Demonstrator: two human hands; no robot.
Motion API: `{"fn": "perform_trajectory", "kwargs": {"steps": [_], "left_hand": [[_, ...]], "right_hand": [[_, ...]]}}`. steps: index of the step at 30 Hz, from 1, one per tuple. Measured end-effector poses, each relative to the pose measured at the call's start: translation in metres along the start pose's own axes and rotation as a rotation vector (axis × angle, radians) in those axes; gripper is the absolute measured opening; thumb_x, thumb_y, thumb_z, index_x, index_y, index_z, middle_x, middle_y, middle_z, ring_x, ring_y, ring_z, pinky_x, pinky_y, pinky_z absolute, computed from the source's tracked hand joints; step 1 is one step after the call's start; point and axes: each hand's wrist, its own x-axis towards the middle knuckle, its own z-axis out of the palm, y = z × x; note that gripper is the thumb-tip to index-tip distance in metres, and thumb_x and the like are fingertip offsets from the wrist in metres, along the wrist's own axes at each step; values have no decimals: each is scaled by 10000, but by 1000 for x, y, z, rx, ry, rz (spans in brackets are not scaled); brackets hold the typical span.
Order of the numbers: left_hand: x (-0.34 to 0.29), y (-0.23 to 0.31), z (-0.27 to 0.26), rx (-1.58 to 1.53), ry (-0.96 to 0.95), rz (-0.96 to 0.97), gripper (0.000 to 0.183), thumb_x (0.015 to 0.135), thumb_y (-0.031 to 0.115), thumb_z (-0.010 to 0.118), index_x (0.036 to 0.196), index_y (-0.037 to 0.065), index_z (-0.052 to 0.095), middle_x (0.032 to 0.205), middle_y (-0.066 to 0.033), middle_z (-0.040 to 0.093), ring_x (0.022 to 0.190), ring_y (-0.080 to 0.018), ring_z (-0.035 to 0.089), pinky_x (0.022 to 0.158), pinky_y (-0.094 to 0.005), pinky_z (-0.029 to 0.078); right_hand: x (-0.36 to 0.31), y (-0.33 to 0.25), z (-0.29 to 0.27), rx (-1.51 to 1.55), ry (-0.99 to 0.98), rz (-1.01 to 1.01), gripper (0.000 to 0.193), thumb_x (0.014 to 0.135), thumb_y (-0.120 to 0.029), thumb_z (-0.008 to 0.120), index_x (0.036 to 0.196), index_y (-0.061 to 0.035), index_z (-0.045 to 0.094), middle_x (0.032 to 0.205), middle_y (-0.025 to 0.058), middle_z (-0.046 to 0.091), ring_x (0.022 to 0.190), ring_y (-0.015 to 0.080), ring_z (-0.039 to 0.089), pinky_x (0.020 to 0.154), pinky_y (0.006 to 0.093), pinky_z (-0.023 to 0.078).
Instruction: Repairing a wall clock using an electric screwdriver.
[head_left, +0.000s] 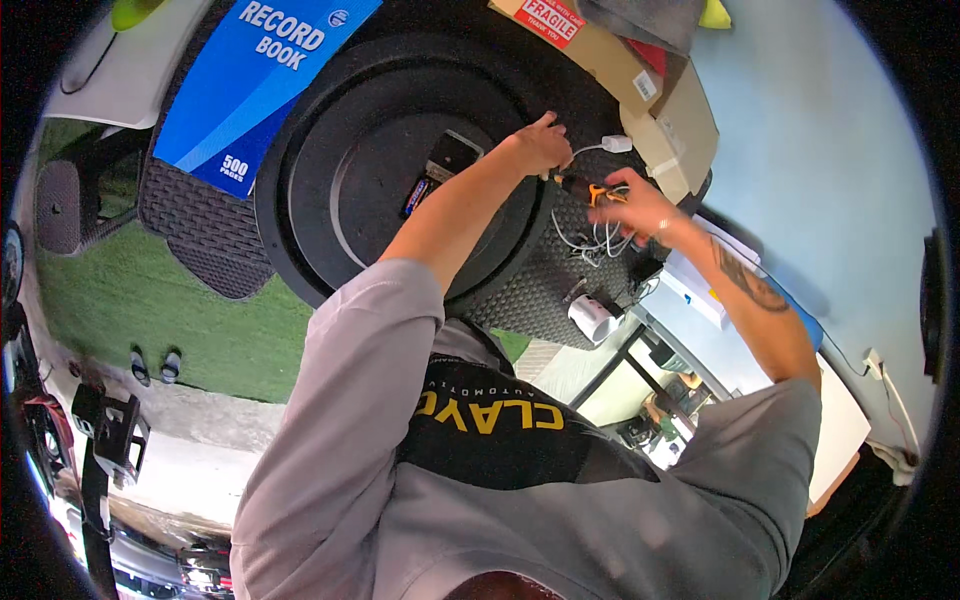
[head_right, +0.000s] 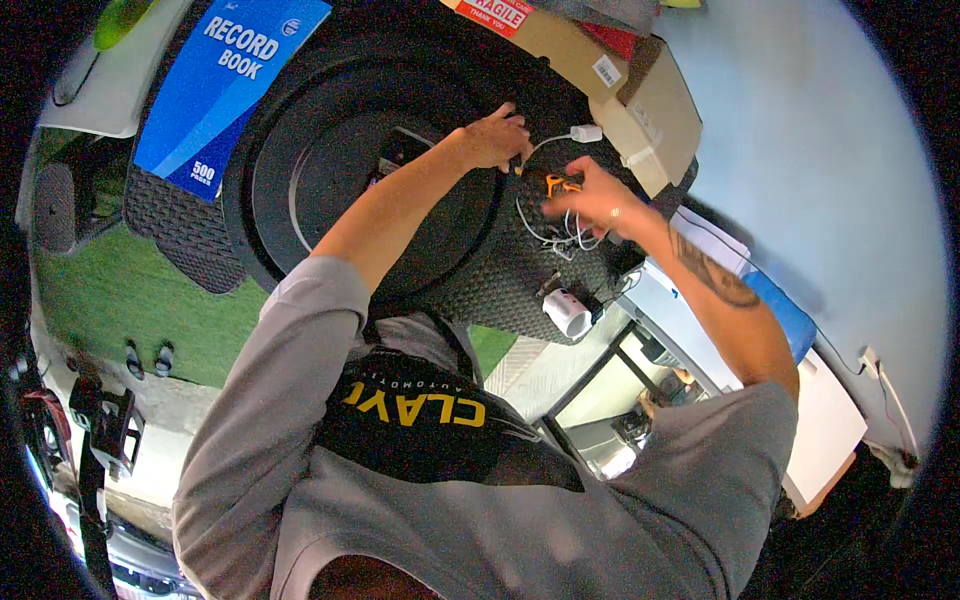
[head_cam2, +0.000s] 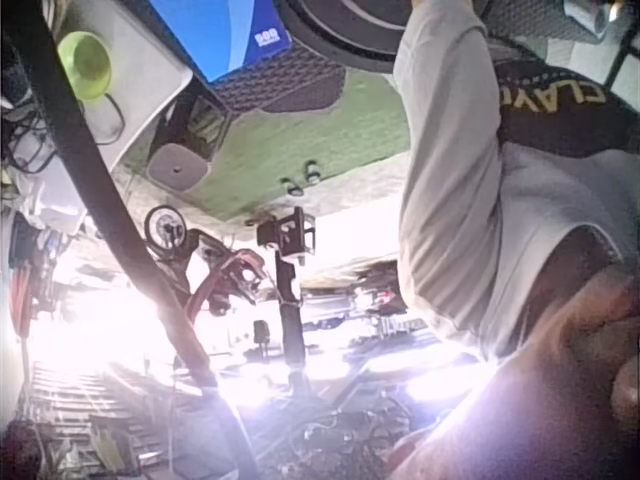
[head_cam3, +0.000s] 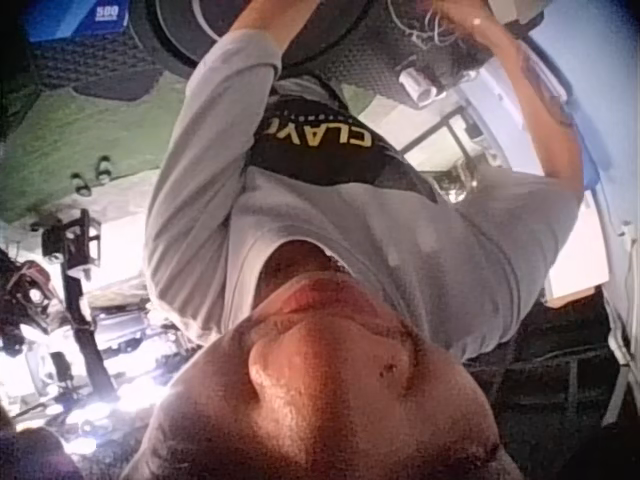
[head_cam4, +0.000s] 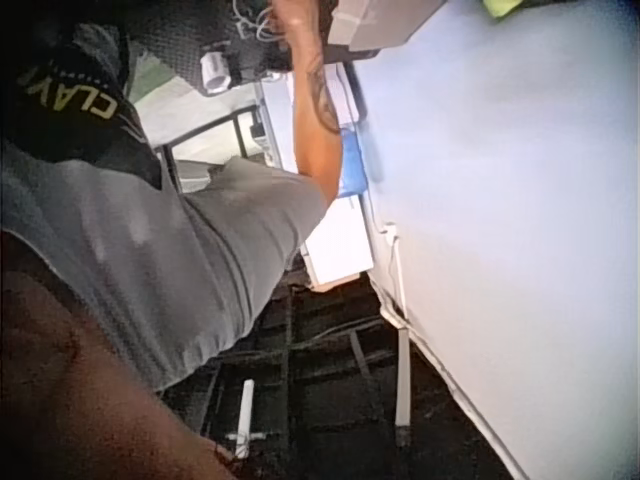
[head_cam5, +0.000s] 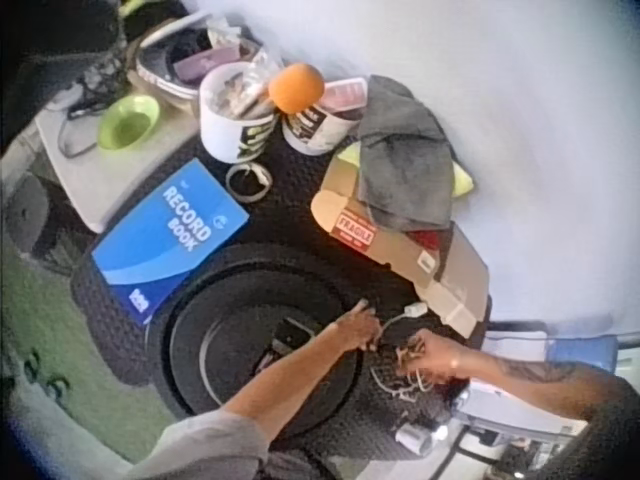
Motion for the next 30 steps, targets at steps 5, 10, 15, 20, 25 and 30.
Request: {"fn": "perform_trajectory", "kwargs": {"steps": [5, 10, 15, 20, 25, 30], "left_hand": [[0, -4, -3, -25, 2, 19, 339, 673, 303, 759, 998, 261, 669, 1034, 34, 626, 1180, -208, 473, 1081, -464, 222], [-1, 0, -4, -18, 22, 35, 324, 678, 301, 759, 986, 257, 667, 1030, 27, 628, 1180, -205, 474, 1076, -455, 230], [1, -4, -2, 1, 5, 28, 357, 681, 316, 767, 1016, 252, 660, 1062, 19, 628, 1189, -212, 474, 1073, -464, 231], [19, 1, -21, 38, -222, -59, 449, 654, 332, 806, 1066, 239, 653, 1175, -6, 614, 1260, -239, 437, 1064, -479, 223], [21, -5, -29, -15, -354, -24, 486, 669, 329, 800, 1121, 227, 649, 1208, -18, 607, 1316, -251, 383, 1054, -471, 210], [16, -6, -27, -75, -299, 4, 536, 655, 290, 815, 1158, 205, 649, 1222, -41, 617, 1320, -270, 388, 1023, -480, 223]], "right_hand": [[4, 27, -2, -1417, 577, -1069, 468, 760, -68, 596, 1214, -153, 522, 884, 79, 529, 680, 257, 635, 512, 365, 505], [43, 22, -22, -719, 285, -1003, 321, 765, -243, 693, 1040, -109, 598, 748, 95, 625, 460, 127, 530, 401, 265, 425], [30, 1, -19, 407, -167, 229, 232, 815, -286, 674, 953, -124, 581, 751, 78, 621, 366, 48, 339, 309, 214, 240], [1, 4, 4, 1, 155, -102, 302, 816, -228, 693, 1059, -112, 558, 741, 68, 590, 444, 79, 427, 340, 230, 328], [1, 35, 8, -1293, 583, -1003, 430, 768, -169, 693, 1166, -97, 547, 844, 128, 635, 698, 335, 647, 611, 431, 510], [25, 13, -16, -673, 326, -652, 268, 802, -225, 647, 1031, -98, 588, 743, 110, 646, 495, 175, 566, 449, 295, 463]]}}
